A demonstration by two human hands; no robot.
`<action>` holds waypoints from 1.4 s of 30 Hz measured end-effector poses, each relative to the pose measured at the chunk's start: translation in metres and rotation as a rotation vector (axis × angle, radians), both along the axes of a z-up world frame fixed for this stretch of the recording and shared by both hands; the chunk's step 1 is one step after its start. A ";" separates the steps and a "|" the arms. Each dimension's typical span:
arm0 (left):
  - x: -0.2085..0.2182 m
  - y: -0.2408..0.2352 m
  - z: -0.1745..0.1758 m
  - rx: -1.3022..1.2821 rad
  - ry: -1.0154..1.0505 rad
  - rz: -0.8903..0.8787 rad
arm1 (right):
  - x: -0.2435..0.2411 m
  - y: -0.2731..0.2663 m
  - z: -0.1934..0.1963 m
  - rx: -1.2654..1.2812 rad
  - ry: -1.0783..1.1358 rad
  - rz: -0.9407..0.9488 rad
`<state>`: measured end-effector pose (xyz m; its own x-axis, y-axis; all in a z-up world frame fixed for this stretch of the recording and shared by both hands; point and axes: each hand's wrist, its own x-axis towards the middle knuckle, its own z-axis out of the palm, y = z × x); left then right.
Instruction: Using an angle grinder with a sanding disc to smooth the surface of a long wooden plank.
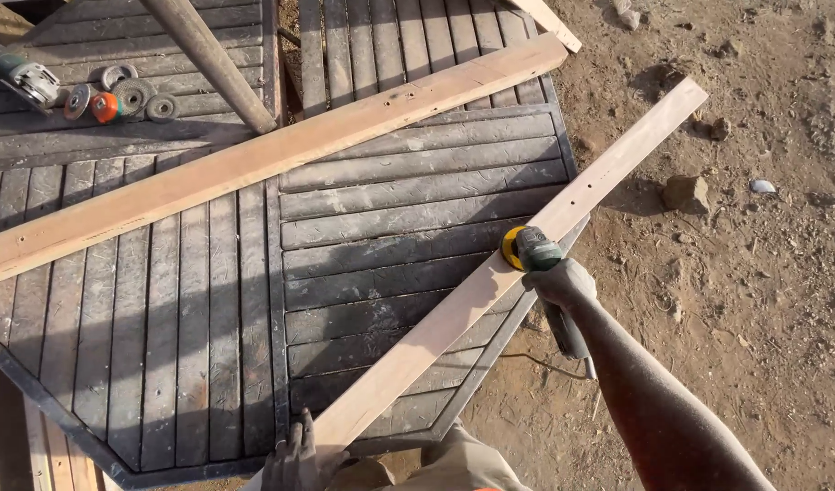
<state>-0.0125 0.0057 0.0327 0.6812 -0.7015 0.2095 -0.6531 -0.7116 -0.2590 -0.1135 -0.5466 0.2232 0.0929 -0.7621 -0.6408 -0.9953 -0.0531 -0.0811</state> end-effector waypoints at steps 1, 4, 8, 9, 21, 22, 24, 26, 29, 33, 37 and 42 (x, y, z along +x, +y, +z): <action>0.004 -0.001 0.007 0.111 0.162 0.001 | 0.000 -0.008 0.000 -0.027 0.007 -0.037; -0.002 -0.010 0.019 0.087 0.057 0.012 | 0.007 0.057 0.016 0.031 -0.034 0.064; 0.000 0.004 0.035 0.098 0.116 -0.003 | 0.017 0.194 0.030 0.173 -0.027 0.261; 0.000 0.018 0.034 0.003 0.047 -0.039 | 0.015 0.225 0.019 0.240 -0.030 0.401; 0.041 0.301 -0.045 0.092 0.105 0.143 | -0.003 0.191 -0.010 -0.037 0.023 0.001; 0.039 0.315 -0.047 0.181 0.291 0.212 | -0.007 0.182 -0.015 -0.070 0.030 -0.084; 0.060 0.304 -0.025 0.293 0.630 0.290 | -0.002 0.225 -0.003 -0.041 -0.014 -0.076; 0.071 0.296 -0.011 0.397 0.965 0.368 | 0.004 0.287 0.008 -0.023 -0.063 -0.072; 0.078 0.280 0.004 0.488 0.982 0.354 | 0.027 0.395 0.025 0.067 -0.030 0.228; 0.075 0.281 0.003 0.496 1.009 0.392 | 0.030 0.478 0.013 0.342 -0.081 0.563; 0.062 0.323 -0.046 0.393 0.747 0.408 | 0.033 0.428 0.066 0.280 -0.108 0.355; 0.060 0.348 -0.060 0.441 0.800 0.507 | 0.009 0.279 -0.006 0.015 0.001 0.069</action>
<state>0.0473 0.3534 -0.0277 0.7443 -0.1992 -0.6375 -0.3995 -0.8977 -0.1860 -0.1042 -0.2673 0.2171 0.1441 -0.7442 -0.6522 -0.9894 -0.1204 -0.0812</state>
